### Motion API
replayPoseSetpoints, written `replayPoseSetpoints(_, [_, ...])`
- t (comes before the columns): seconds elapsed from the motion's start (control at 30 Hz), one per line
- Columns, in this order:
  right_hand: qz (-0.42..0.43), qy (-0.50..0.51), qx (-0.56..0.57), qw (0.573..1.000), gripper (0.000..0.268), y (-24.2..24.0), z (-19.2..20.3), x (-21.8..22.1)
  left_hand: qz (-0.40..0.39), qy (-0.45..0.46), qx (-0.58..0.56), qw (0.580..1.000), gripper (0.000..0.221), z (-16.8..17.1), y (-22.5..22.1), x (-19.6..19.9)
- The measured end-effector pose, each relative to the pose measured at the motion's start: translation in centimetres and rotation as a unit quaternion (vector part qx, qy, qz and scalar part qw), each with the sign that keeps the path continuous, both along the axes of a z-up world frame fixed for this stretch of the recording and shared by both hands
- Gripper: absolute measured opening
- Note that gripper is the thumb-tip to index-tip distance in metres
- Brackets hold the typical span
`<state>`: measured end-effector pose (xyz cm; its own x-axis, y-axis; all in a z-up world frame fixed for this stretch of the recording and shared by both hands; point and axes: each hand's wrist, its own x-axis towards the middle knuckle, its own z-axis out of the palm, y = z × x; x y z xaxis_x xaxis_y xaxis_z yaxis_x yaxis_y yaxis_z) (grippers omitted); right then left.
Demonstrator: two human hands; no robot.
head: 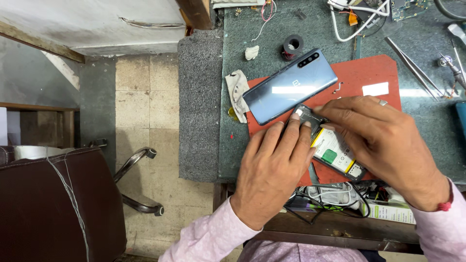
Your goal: The person uses a heat gun to warm the back of a disassembled smartphone, then uses a screwdriver to remove and reinsert screws on the internal frame. They reassemble the phone and test the touchscreen by drawing a pattern on the lock screen.
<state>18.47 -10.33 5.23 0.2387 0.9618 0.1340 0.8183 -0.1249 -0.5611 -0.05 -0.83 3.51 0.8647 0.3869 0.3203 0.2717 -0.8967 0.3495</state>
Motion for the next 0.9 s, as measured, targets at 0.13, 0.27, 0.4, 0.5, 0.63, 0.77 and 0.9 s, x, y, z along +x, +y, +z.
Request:
replayPoseSetpoints(0.13, [0.024,-0.033,0.013,0.999,0.035,-0.1,-0.5,0.1,0.025,0.025,0.021,0.999,0.039,0.1,-0.8,0.4])
replayPoseSetpoints(0.27, [0.032,-0.056,0.02,0.998,0.036,0.1,-0.8,0.2,0.028,0.028,0.02,0.999,0.039,0.1,-1.0,0.8])
replayPoseSetpoints(0.4, [0.031,-0.058,0.02,0.998,0.038,0.2,-1.0,0.2,0.015,0.044,0.044,0.998,0.035,0.1,-0.7,0.6])
replayPoseSetpoints(0.5, [0.033,-0.043,0.025,0.998,0.042,0.2,-1.1,0.3,0.008,0.043,0.033,0.998,0.034,0.3,-0.6,0.5])
replayPoseSetpoints(0.63, [-0.004,0.011,0.013,1.0,0.046,-0.3,-0.4,0.7,0.008,0.038,0.031,0.999,0.034,0.5,-0.3,0.5])
replayPoseSetpoints(0.77, [-0.008,0.003,0.017,1.0,0.046,-0.6,-0.4,-0.2,0.003,0.024,0.004,1.0,0.034,0.5,0.1,0.3])
replayPoseSetpoints(0.9, [0.008,-0.025,0.013,1.0,0.054,-0.6,-0.4,-0.6,-0.009,0.019,-0.011,1.0,0.04,0.5,0.5,0.3])
